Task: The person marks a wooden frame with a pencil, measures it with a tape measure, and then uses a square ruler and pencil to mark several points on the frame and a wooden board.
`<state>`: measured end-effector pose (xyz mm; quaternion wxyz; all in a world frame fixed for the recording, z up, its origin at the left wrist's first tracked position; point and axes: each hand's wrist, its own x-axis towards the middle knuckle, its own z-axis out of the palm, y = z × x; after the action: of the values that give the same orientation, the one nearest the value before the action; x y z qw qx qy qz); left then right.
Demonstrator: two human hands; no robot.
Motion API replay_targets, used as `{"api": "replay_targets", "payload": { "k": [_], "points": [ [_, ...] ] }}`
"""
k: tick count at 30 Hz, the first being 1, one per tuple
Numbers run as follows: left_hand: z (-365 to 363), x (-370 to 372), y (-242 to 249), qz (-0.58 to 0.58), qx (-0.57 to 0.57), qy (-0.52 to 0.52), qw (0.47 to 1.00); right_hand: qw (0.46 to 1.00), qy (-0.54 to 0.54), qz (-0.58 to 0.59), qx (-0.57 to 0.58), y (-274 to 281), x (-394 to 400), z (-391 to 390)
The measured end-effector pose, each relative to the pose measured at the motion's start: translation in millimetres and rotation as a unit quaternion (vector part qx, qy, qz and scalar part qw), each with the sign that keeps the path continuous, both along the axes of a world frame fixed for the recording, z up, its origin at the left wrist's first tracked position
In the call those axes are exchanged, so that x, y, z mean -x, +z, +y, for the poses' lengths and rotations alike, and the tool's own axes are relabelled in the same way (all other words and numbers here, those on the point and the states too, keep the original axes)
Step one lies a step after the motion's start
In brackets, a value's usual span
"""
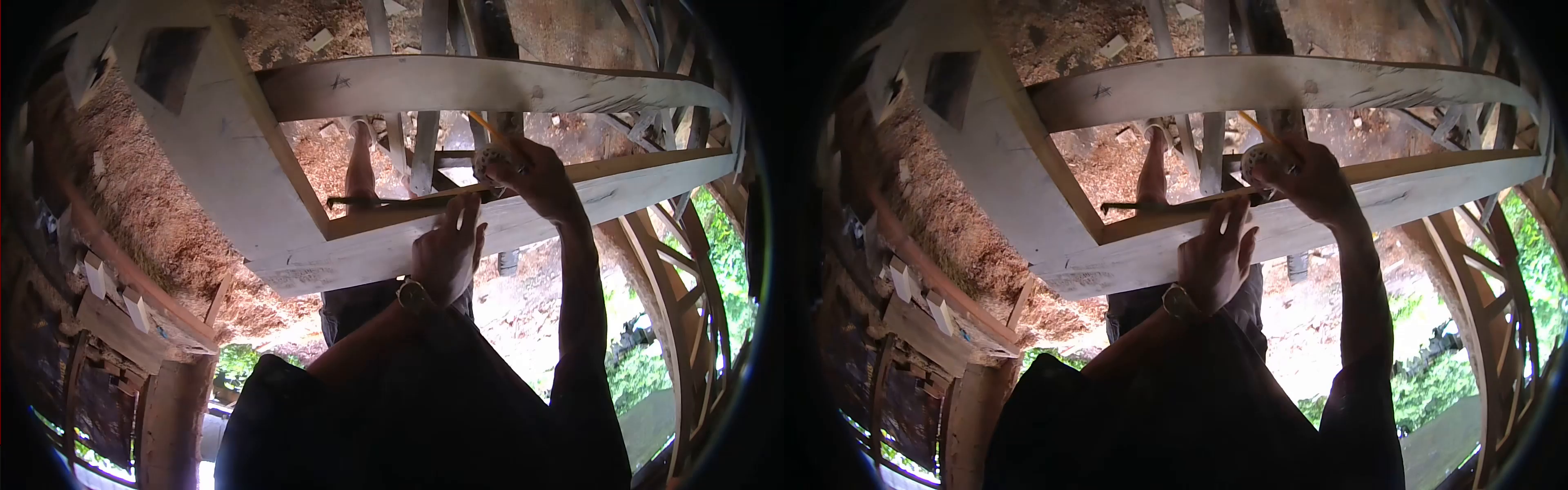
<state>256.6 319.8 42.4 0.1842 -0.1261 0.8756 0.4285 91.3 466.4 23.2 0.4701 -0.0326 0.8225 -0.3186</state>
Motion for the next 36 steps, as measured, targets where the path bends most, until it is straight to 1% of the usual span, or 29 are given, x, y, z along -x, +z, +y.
{"api": "replay_targets", "payload": {
  "k": [1,3,5,6,9,10,11,12,13,15,16,17,18,19,20,21,22,23,24,25,27,28,29,30,31,33,34,36],
  "points": [
    [2.0,-0.3,-1.7,0.03,0.008,0.015,0.999,1.0,0.002,0.013,0.003,2.3,-1.4,1.9],
    [6.0,-0.3,-1.5,0.04,0.001,0.038,0.998,0.999,0.003,0.037,0.01,7.6,-7.6,4.8],
    [8.5,1.2,7.7,0.025,0.031,0.031,0.999,0.999,0.003,0.03,0.022,15.5,-12.1,10.2],
    [9.6,3.8,12.7,0.039,0.045,0.037,0.998,0.999,0.002,0.037,0.025,19.9,-12.6,11.7],
    [14.8,-3.7,5.3,0.117,0.064,0.032,0.991,0.997,-0.023,0.051,0.056,36.9,-20.8,19.7],
    [12.1,-3.6,4.7,0.158,0.09,0.028,0.983,0.996,-0.03,0.064,0.058,46.6,-24.9,22.4],
    [11.3,-4.7,5.3,0.19,0.093,0.01,0.977,0.995,-0.035,0.076,0.06,56.3,-30.3,26.3],
    [10.6,-7.9,7.0,0.219,0.094,-0.009,0.971,0.99,-0.021,0.123,0.06,64.7,-38.4,32.7],
    [10.7,-10.1,13.1,0.247,0.096,-0.028,0.964,0.988,-0.059,0.107,0.09,73.8,-47.3,39.2],
    [16.0,-19.7,39.9,0.241,0.094,-0.052,0.965,0.977,-0.134,0.075,0.151,95.4,-67.2,53.7],
    [20.2,-30.2,51.4,0.25,0.101,-0.066,0.961,0.978,-0.121,0.082,0.148,107.7,-77.3,66.7],
    [25.3,-41.8,61.7,0.261,0.111,-0.079,0.956,0.963,-0.149,0.047,0.22,94.6,-93.6,89.1],
    [29.8,-52.4,72.5,0.269,0.121,-0.1,0.95,0.958,-0.143,0.098,0.227,117.8,-103.6,88.6],
    [36.6,-66.9,85.5,0.217,0.114,-0.107,0.964,0.963,-0.148,0.079,0.209,130.4,-114.4,96.6],
    [44.1,-79.8,91.8,0.208,0.142,-0.14,0.958,0.975,-0.07,0.136,0.161,132.7,-123.3,110.2],
    [50.8,-90.4,93.9,0.198,0.173,-0.169,0.95,0.967,-0.129,0.085,0.204,136.4,-134.1,115.4],
    [55.6,-100.4,96.9,0.24,0.166,-0.16,0.943,0.957,-0.169,0.062,0.229,137.3,-147.2,119.4],
    [60.3,-110.5,97.6,0.281,0.163,-0.15,0.934,0.957,-0.176,0.039,0.227,140.0,-155.4,124.0],
    [72.1,-122.4,90.2,0.285,0.144,-0.118,0.94,0.961,-0.18,0.033,0.207,142.0,-164.1,127.3],
    [81.0,-133.8,83.4,0.286,0.128,-0.083,0.946,0.959,-0.171,0.051,0.22,139.7,-172.6,124.8],
    [78.3,-146.1,85.9,0.337,0.112,-0.116,0.928,0.944,-0.137,0.119,0.274,131.0,-187.4,117.4],
    [89.9,-152.6,87.3,0.245,0.006,-0.001,0.97,0.937,-0.12,0.144,0.296,127.3,-194.9,115.5],
    [83.2,-152.2,100.7,0.122,-0.067,-0.03,0.99,0.925,-0.105,0.156,0.331,121.4,-201.1,115.4],
    [77.4,-149.8,110.1,0.051,-0.128,-0.041,0.99,0.931,-0.046,0.202,0.301,120.4,-206.1,120.3],
    [73.0,-145.9,116.0,0.032,-0.177,-0.043,0.983,0.928,-0.033,0.211,0.306,122.1,-208.0,115.1],
    [59.0,-148.1,127.9,0.038,-0.253,-0.039,0.966,0.92,-0.008,0.227,0.318,129.8,-211.6,101.6],
    [52.1,-152.3,134.3,0.044,-0.286,-0.032,0.957,0.932,-0.008,0.18,0.315,139.6,-212.7,101.1],
    [38.2,-161.3,146.3,0.049,-0.341,-0.026,0.938,0.937,-0.055,0.109,0.328,149.2,-229.8,104.0]
  ]
}}
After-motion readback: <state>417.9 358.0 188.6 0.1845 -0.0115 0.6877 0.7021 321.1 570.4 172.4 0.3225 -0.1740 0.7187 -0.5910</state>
